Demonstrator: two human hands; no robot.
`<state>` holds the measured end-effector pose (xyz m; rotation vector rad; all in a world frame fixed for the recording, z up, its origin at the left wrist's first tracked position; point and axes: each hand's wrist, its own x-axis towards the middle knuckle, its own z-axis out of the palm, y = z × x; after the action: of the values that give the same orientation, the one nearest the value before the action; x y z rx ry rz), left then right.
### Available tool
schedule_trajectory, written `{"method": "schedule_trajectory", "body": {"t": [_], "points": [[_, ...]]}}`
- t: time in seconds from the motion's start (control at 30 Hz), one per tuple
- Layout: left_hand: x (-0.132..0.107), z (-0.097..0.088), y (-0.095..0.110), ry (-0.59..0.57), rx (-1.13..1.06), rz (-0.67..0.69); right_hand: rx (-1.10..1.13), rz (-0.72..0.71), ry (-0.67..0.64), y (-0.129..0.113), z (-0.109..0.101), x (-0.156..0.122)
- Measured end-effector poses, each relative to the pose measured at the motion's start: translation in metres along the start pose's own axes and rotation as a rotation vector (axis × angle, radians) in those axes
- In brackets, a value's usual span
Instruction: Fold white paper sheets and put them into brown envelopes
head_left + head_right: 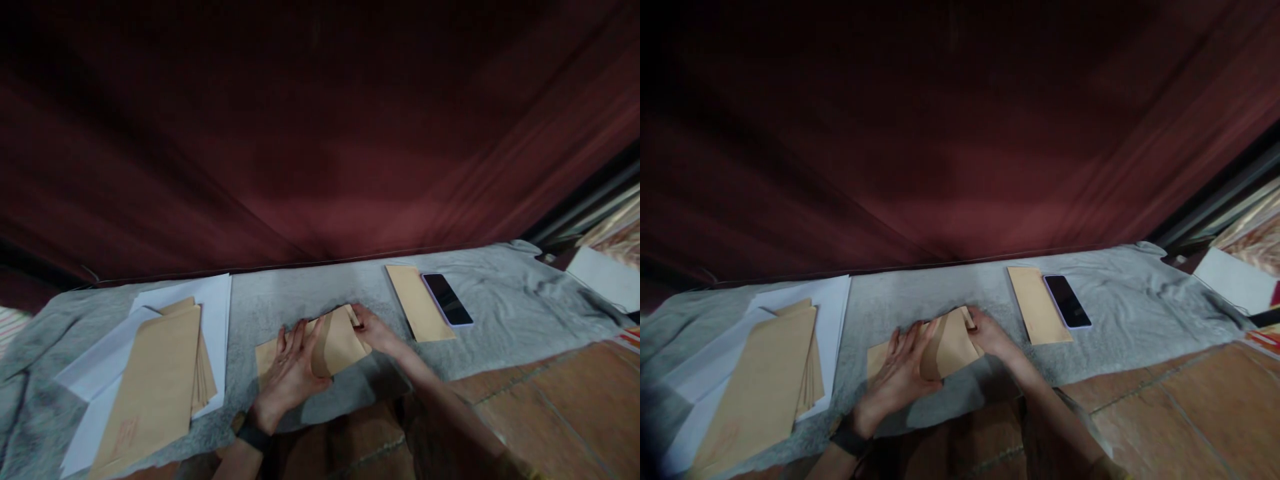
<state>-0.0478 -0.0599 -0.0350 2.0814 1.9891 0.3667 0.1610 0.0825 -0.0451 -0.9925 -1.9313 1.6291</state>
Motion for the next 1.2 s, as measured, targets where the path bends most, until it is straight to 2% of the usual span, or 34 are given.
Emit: {"method": "schedule_trajectory", "body": {"t": [0.1,0.17,0.23,0.3,0.37,0.5,0.7,0.87,1.03,1.2], "points": [[0.0,0.005,-0.001,0.039,-0.011,-0.008,-0.27,-0.038,0.23,0.003,0.001,0.0],[0.0,0.006,-0.001,0.062,-0.022,-0.013,-0.408,-0.102,0.316,0.001,0.0,-0.001],[0.0,0.005,0.0,0.074,-0.022,-0.022,-0.516,-0.163,0.299,-0.003,-0.002,-0.002],[0.0,0.003,0.001,0.077,-0.011,-0.024,-0.578,-0.181,0.22,-0.006,-0.004,-0.004],[0.0,0.001,0.002,0.079,0.004,-0.018,-0.495,-0.129,0.114,-0.006,-0.004,-0.005],[0.001,0.002,0.0,0.079,0.029,0.001,-0.096,0.006,-0.038,-0.003,-0.005,-0.004],[0.0,0.001,0.0,0.12,0.067,0.064,0.222,0.189,-0.047,-0.02,-0.011,-0.008],[-0.001,-0.01,0.006,0.115,0.067,0.108,0.49,0.249,-0.088,-0.026,0.003,-0.008],[-0.001,-0.012,0.005,0.082,0.009,0.107,0.61,0.351,-0.156,-0.017,0.017,-0.005],[-0.003,-0.013,0.005,0.067,0.019,0.115,0.563,0.353,-0.173,-0.014,0.01,-0.004]]}}
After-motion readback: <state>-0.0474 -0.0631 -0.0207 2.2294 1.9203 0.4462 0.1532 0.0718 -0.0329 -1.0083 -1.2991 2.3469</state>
